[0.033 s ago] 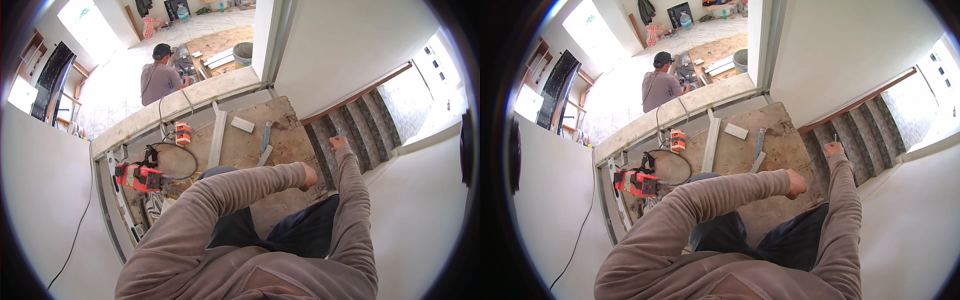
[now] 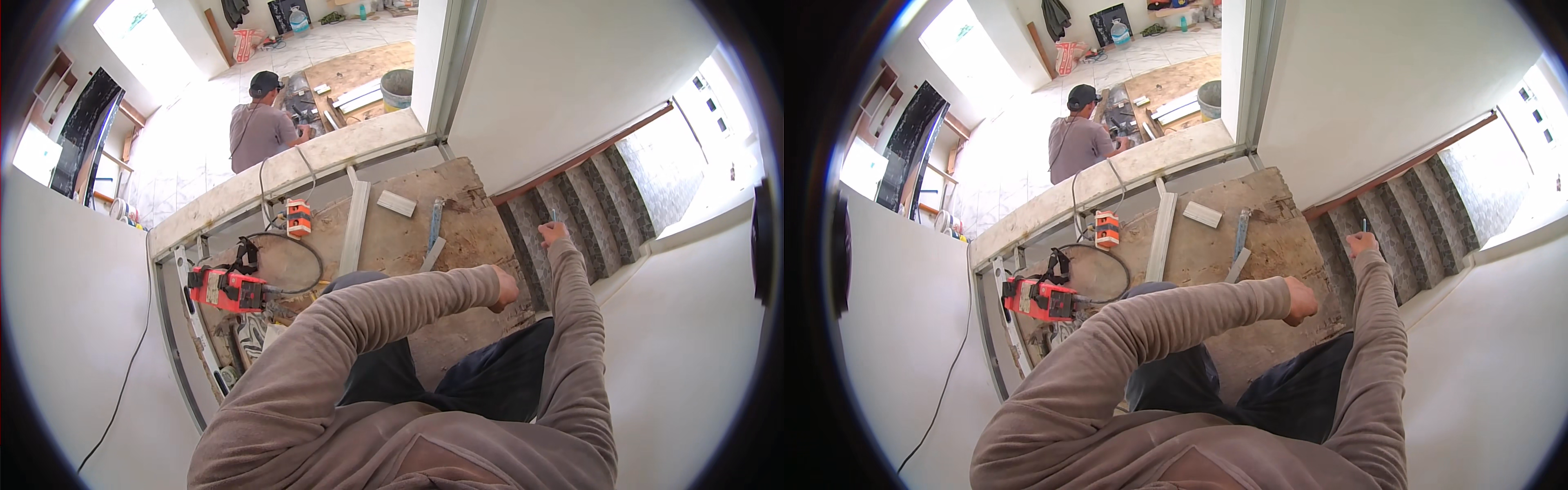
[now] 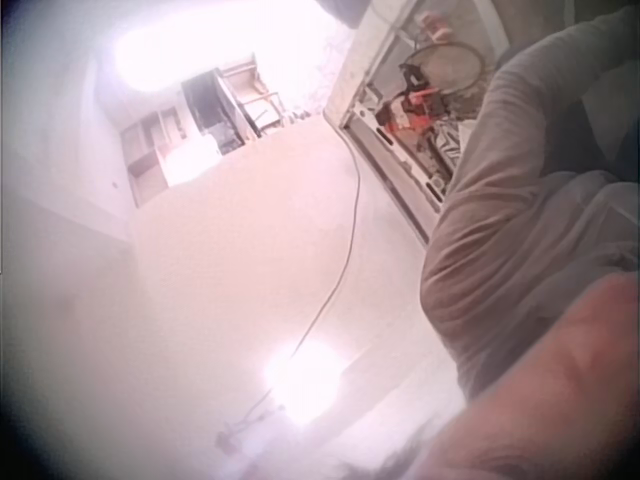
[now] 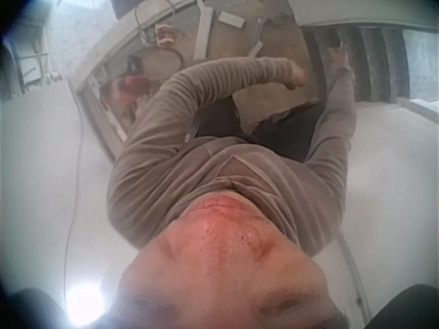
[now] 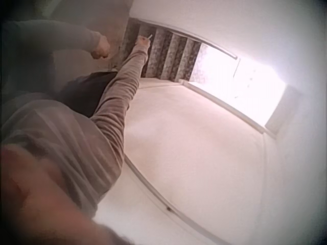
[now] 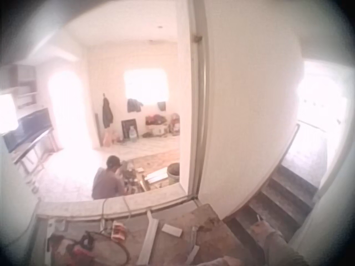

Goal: The person measures and marks metal pieces using a square and a pencil, gestures and communicates with another worker, and aligns a long metal rail against the wall frame by hand.

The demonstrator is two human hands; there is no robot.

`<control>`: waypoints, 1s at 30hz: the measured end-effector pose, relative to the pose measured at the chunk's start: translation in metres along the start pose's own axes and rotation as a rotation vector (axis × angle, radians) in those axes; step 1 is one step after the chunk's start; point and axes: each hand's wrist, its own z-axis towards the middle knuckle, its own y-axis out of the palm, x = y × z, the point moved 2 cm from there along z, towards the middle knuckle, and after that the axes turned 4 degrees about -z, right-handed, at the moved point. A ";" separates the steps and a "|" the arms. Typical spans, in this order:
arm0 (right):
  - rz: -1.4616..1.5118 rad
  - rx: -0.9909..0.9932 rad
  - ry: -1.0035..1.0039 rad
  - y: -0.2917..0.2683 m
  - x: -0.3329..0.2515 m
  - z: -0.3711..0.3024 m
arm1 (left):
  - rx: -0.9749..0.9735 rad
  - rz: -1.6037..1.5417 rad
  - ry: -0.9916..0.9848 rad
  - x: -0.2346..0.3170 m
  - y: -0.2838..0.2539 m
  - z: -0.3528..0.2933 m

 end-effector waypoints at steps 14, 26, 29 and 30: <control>-0.004 -0.010 0.042 -0.001 -0.006 -0.005 | -0.022 -0.006 -0.018 0.000 -0.002 0.000; -0.029 0.091 -0.020 0.001 -0.002 0.001 | -0.011 0.001 -0.018 0.001 -0.003 -0.002; -0.070 0.040 0.006 -0.002 -0.001 0.004 | -0.004 -0.004 -0.010 0.001 -0.004 0.000; -0.073 0.044 0.006 -0.003 0.001 0.005 | 0.001 -0.003 -0.008 0.002 -0.004 0.001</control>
